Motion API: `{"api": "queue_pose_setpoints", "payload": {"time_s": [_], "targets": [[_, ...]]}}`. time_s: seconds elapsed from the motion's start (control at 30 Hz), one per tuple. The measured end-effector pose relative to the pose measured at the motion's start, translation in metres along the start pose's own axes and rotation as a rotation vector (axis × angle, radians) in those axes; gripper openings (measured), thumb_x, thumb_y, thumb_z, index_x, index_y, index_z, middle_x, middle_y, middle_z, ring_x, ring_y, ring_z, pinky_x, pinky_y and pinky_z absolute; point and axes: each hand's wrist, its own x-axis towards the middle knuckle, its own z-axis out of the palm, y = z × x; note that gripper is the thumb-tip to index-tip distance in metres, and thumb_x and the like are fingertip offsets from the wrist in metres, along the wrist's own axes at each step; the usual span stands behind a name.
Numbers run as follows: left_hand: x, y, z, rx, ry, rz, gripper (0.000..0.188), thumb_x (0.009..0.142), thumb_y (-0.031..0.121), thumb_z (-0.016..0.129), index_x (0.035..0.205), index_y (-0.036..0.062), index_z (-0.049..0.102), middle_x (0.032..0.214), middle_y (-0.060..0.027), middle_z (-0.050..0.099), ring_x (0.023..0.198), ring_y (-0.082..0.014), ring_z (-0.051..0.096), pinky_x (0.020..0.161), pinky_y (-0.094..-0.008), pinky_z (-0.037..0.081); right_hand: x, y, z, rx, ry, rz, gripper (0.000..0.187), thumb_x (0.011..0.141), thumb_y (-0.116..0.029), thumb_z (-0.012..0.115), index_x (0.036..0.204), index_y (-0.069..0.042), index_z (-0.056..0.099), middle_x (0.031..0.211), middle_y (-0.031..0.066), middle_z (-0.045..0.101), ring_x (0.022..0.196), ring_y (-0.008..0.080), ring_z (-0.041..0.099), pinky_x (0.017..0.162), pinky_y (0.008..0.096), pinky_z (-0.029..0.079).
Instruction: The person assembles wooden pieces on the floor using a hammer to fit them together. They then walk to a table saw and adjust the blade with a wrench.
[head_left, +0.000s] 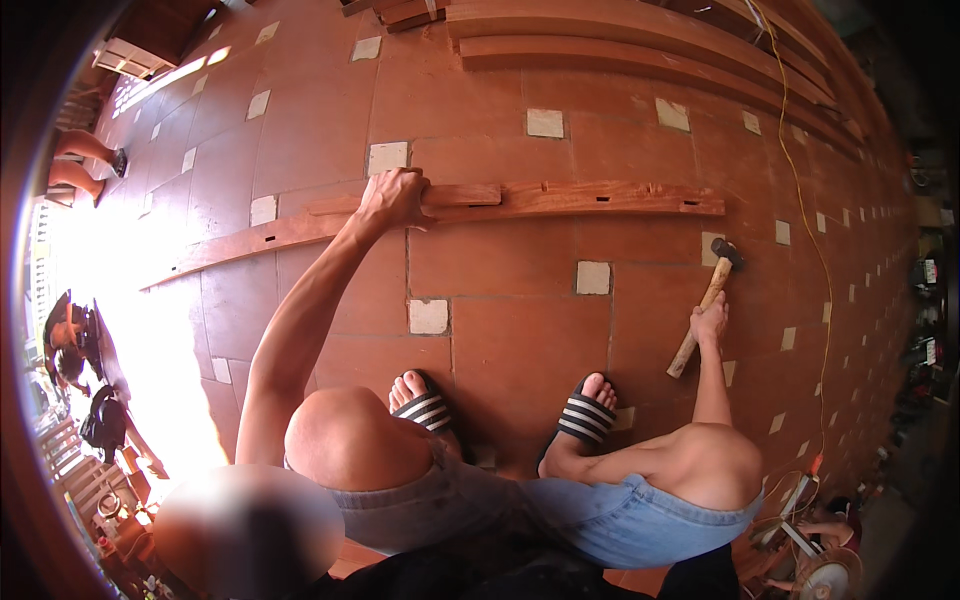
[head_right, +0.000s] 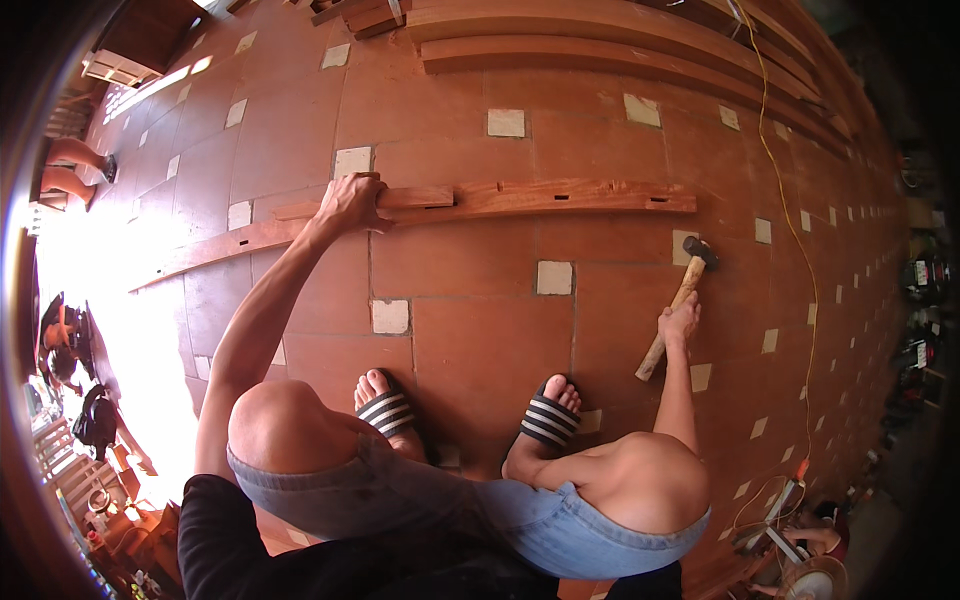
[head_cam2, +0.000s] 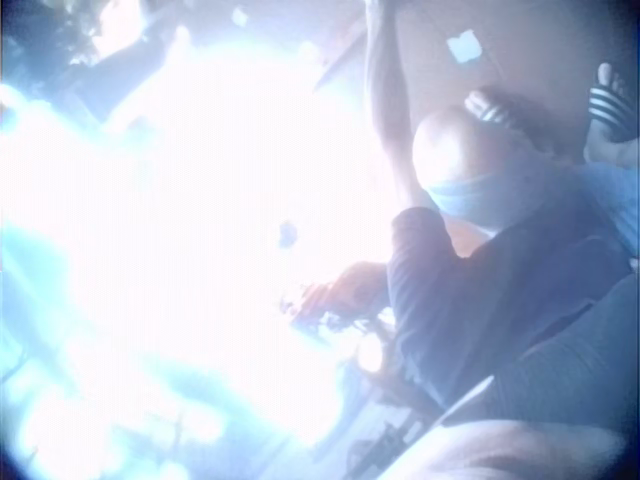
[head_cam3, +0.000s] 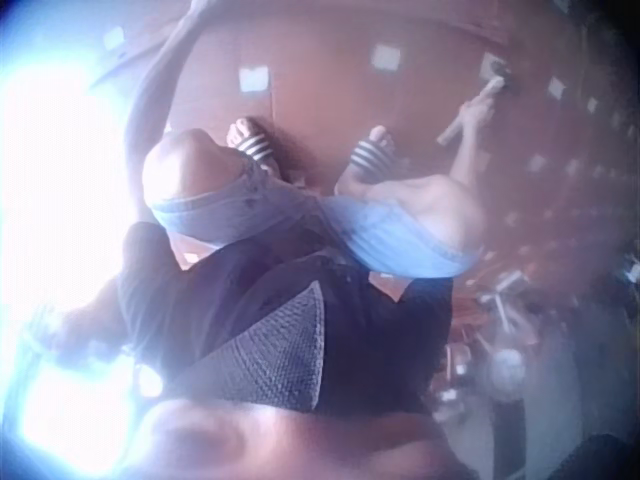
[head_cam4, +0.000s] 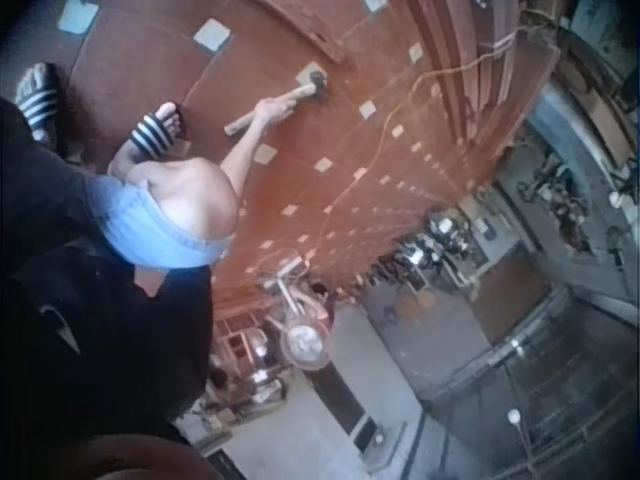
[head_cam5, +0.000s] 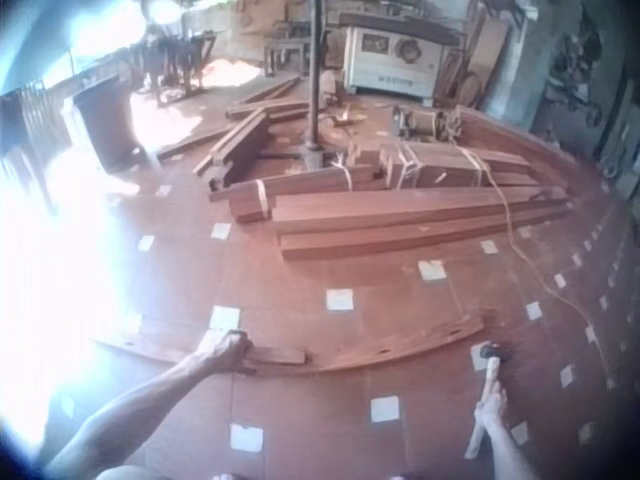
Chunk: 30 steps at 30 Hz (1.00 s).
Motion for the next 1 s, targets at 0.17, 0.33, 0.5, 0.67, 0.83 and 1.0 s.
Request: {"api": "queue_pose_setpoints", "payload": {"time_s": [0.17, 0.33, 0.5, 0.67, 0.83, 1.0], "targets": [[0.024, 0.028, 0.007, -0.011, -0.02, 0.024, 0.047, 0.059, 0.037, 0.091, 0.09, 0.0046, 0.075, 0.096, -0.0118, 0.071, 0.091, -0.0339, 0.07, 0.079, -0.0459, 0.057, -0.006, 0.002, 0.004, 0.043, -0.024, -0.011, 0.085, 0.09, -0.018, 0.071, 0.162, -0.002, 0.027, 0.16, 0.0275, 0.039, 0.152, 0.0403, 0.034, 0.125, 0.0453, 0.033], [0.047, 0.058, -0.023, -0.279, 0.298, 0.01, 0.048, 0.075, 0.047, 0.087, 0.087, 0.0017, 0.075, 0.08, -0.0152, 0.073, 0.077, -0.0317, 0.074, 0.069, -0.0411, 0.058, -0.007, -0.001, 0.006, 0.111, -0.007, -0.016, 0.086, 0.089, -0.015, 0.071, 0.161, 0.0, 0.027, 0.16, 0.0248, 0.041, 0.153, 0.0407, 0.032, 0.125, 0.0452, 0.032], [0.066, 0.112, -0.087, -1.113, 0.322, 0.025, 0.037, 0.089, 0.037, 0.077, 0.079, 0.0032, 0.067, 0.067, -0.0045, 0.063, 0.062, -0.0129, 0.061, 0.057, -0.0304, 0.048, -0.009, 0.001, 0.001, 0.104, -0.035, -0.006, 0.083, 0.088, -0.014, 0.071, 0.159, 0.0, 0.029, 0.159, 0.0262, 0.041, 0.151, 0.0416, 0.035, 0.124, 0.0454, 0.033], [0.076, 0.122, -0.085, -1.335, 0.42, 0.127, 0.026, 0.095, 0.026, 0.07, 0.078, 0.007, 0.062, 0.069, -0.0002, 0.058, 0.066, -0.0103, 0.055, 0.064, -0.0303, 0.047, -0.014, -0.008, -0.008, 0.109, -0.035, 0.022, 0.08, 0.088, -0.011, 0.069, 0.158, 0.0, 0.031, 0.154, 0.0265, 0.042, 0.141, 0.0441, 0.045, 0.117, 0.0482, 0.042], [0.088, 0.123, -0.064, -1.491, 0.467, 0.089, 0.025, 0.094, 0.022, 0.068, 0.077, 0.0056, 0.061, 0.07, -0.0028, 0.06, 0.067, -0.0128, 0.058, 0.066, -0.0315, 0.049, -0.021, -0.012, -0.015, 0.153, -0.037, -0.023, 0.078, 0.089, -0.012, 0.067, 0.157, 0.001, 0.032, 0.15, 0.0278, 0.045, 0.14, 0.0445, 0.047, 0.117, 0.0494, 0.042], [0.093, 0.115, -0.061, -1.423, 0.459, 0.085, 0.024, 0.094, 0.022, 0.068, 0.079, 0.0044, 0.063, 0.071, -0.0032, 0.061, 0.067, -0.0131, 0.059, 0.067, -0.0312, 0.05, -0.004, 0.0, -0.013, 0.238, -0.092, -0.007, 0.077, 0.082, -0.019, 0.072, 0.149, 0.005, 0.043, 0.139, 0.0279, 0.054, 0.132, 0.0418, 0.054, 0.111, 0.0462, 0.045]]}}
